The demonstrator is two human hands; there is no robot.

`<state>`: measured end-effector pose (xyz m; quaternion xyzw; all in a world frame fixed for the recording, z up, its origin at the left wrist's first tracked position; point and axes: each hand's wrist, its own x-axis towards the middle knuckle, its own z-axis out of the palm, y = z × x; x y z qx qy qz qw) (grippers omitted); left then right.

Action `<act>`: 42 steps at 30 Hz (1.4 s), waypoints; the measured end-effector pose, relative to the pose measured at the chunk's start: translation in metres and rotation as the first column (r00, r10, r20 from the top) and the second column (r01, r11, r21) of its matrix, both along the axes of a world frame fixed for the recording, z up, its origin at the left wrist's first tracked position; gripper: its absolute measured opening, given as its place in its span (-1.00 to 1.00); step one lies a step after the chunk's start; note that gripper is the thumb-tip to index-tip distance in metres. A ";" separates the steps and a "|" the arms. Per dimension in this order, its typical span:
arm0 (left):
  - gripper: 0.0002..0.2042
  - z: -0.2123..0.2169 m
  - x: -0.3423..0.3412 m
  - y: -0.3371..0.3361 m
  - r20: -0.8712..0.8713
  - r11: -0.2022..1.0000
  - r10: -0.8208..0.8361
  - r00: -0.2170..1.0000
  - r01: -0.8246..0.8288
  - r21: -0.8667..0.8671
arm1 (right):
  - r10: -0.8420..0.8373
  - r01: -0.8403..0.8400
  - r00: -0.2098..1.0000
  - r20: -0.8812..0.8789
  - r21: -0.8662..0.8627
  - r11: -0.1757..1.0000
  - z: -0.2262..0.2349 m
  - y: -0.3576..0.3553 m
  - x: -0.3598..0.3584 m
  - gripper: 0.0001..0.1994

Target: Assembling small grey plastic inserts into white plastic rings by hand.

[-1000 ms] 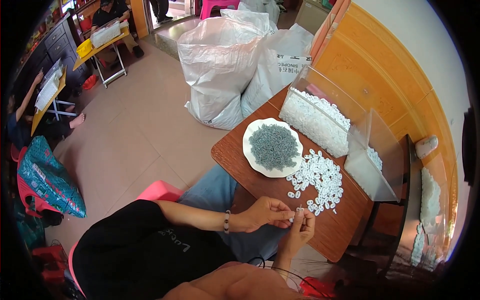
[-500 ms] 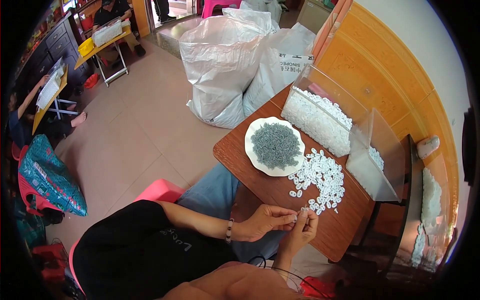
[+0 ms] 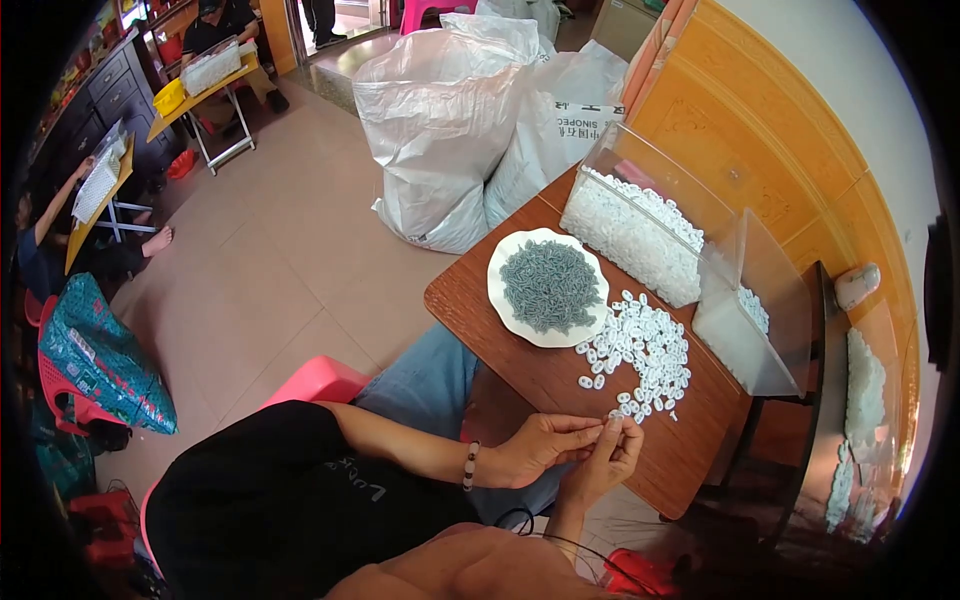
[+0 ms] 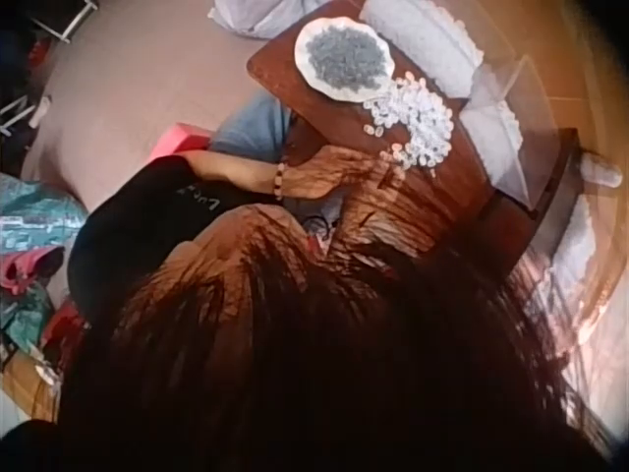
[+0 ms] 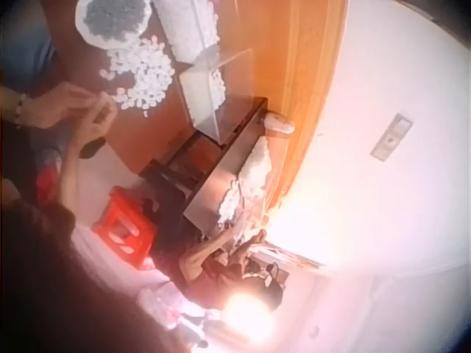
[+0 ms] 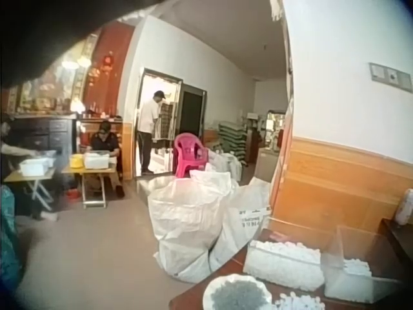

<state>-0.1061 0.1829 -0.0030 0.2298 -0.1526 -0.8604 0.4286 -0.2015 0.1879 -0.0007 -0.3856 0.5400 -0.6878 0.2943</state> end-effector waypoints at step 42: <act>-0.75 -0.013 0.031 -0.020 0.093 0.989 -0.142 0.986 0.139 0.043 | 0.076 -0.075 0.993 0.091 -0.016 0.997 0.004 -0.001 -0.014 -0.88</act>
